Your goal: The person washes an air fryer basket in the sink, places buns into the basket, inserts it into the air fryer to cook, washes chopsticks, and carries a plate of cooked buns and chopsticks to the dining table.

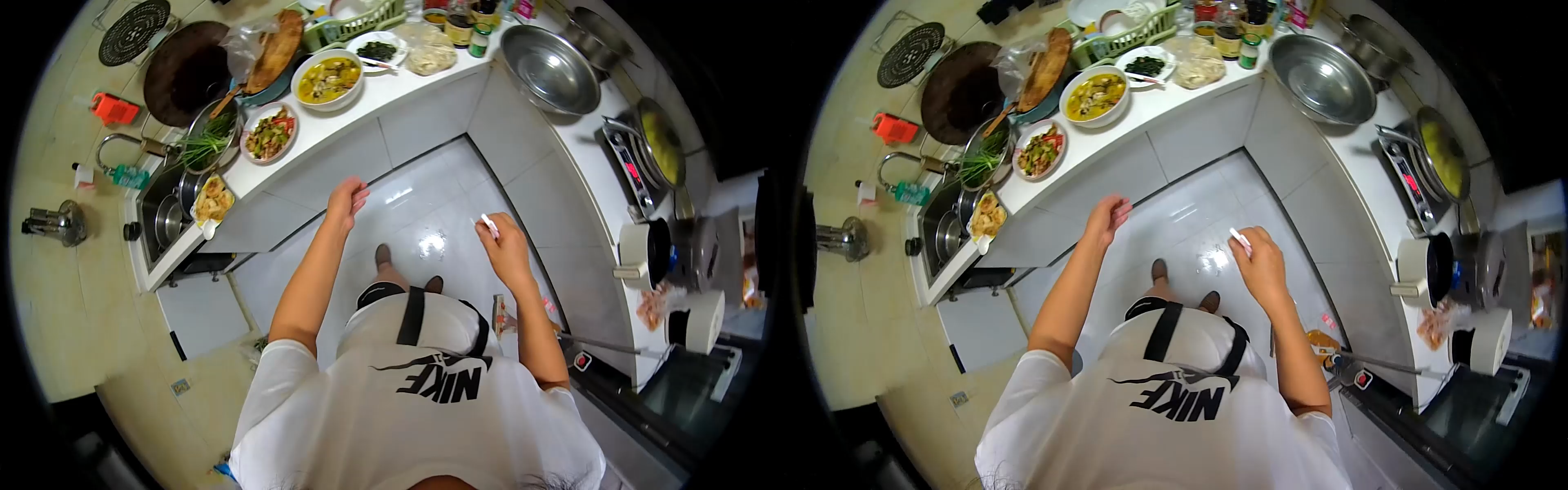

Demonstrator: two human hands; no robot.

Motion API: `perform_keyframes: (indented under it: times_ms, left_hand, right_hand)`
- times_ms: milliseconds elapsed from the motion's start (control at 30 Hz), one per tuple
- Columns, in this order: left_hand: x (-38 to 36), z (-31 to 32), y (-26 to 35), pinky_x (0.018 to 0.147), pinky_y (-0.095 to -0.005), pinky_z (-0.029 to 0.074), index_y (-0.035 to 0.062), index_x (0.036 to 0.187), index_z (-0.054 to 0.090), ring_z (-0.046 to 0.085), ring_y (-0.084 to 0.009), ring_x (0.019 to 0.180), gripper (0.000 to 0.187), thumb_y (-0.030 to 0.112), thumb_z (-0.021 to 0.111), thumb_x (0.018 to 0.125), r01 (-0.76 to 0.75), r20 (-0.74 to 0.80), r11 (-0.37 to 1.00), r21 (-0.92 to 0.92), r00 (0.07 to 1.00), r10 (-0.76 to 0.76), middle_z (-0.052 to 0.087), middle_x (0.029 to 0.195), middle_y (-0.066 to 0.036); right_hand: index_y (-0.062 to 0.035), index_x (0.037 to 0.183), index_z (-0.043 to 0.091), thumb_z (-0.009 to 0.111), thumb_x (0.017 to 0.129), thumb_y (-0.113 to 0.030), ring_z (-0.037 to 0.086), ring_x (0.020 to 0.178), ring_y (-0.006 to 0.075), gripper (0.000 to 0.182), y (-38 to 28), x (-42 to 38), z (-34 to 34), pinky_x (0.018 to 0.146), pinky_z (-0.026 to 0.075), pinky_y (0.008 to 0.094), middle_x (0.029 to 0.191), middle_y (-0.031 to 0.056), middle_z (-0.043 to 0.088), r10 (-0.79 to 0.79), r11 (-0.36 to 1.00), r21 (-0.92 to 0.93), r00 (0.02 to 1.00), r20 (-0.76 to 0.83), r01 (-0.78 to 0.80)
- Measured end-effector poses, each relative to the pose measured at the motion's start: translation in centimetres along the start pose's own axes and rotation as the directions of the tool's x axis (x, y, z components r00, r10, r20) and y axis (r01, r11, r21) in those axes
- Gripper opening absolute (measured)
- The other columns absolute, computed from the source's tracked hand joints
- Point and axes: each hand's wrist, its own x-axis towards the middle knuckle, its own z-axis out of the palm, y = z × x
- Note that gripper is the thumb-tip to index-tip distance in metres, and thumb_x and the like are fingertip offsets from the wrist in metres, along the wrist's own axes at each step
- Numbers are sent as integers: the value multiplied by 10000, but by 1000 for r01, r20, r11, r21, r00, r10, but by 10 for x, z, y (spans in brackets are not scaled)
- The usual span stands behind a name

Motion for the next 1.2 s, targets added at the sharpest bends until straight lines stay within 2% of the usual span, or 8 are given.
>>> perform_keyframes:
  times_ms: [267,467,700,933,1033,1067,1167,1200]
  left_hand:
    - [83,18,83,888,-409,497,22,1082,525,606,-294,1023,288,202,589,867,-9,21,929,-370,1000,18,589,1156,-145]
    - [137,76,107,867,-399,513,20,1106,514,628,-281,1015,295,207,583,889,128,147,972,-197,984,-100,605,1160,-143]
    - [206,187,159,732,-302,525,54,1313,460,644,-206,906,450,185,575,898,-50,343,998,28,939,37,610,1106,-85]
    - [291,282,193,538,-246,507,93,1496,35,627,-224,790,880,8,603,829,-103,312,990,93,948,70,541,1150,-181]
    - [317,307,194,514,-250,506,143,1502,-20,626,-220,796,959,-23,617,805,-128,215,992,22,969,120,528,1165,-189]
    - [321,317,193,460,-251,467,16,1448,182,616,-198,696,818,-47,642,774,-147,87,989,-15,985,148,594,1012,-167]
    - [365,323,180,426,-252,410,-100,1142,494,575,-170,573,422,-42,663,760,-290,42,952,95,957,288,615,797,-128]
    - [387,325,173,412,-253,363,-55,780,568,529,-153,502,124,-28,685,751,-228,-41,968,107,971,233,578,658,-96]
  right_hand:
    - [1,893,611,627,877,-168,557,670,309,170,3,56,3,603,429,380,828,139,581,12,1000,-28,1000,2,-12]
    - [-8,901,620,633,871,-171,554,651,308,167,-6,118,22,590,430,376,837,142,585,94,995,-26,995,-20,-94]
    - [-14,925,633,637,864,-159,574,667,321,157,-27,176,46,597,449,380,866,147,598,138,990,8,987,-82,-138]
    - [-9,940,636,644,859,-154,608,711,330,167,-26,193,46,638,478,379,887,152,607,230,972,-33,969,-91,-234]
    - [-9,939,637,646,857,-155,616,719,331,168,-18,194,40,647,485,378,886,153,609,275,960,-30,955,-110,-280]
    - [-10,939,638,646,857,-155,618,721,332,167,-15,194,39,649,487,378,885,153,610,295,954,-19,949,-113,-299]
    - [-14,940,640,646,856,-155,618,722,331,164,-10,195,33,648,487,375,882,151,611,342,937,-23,931,-126,-348]
    - [-15,942,640,646,856,-157,618,725,331,165,-9,195,33,648,489,375,883,150,612,353,935,-2,927,-129,-356]
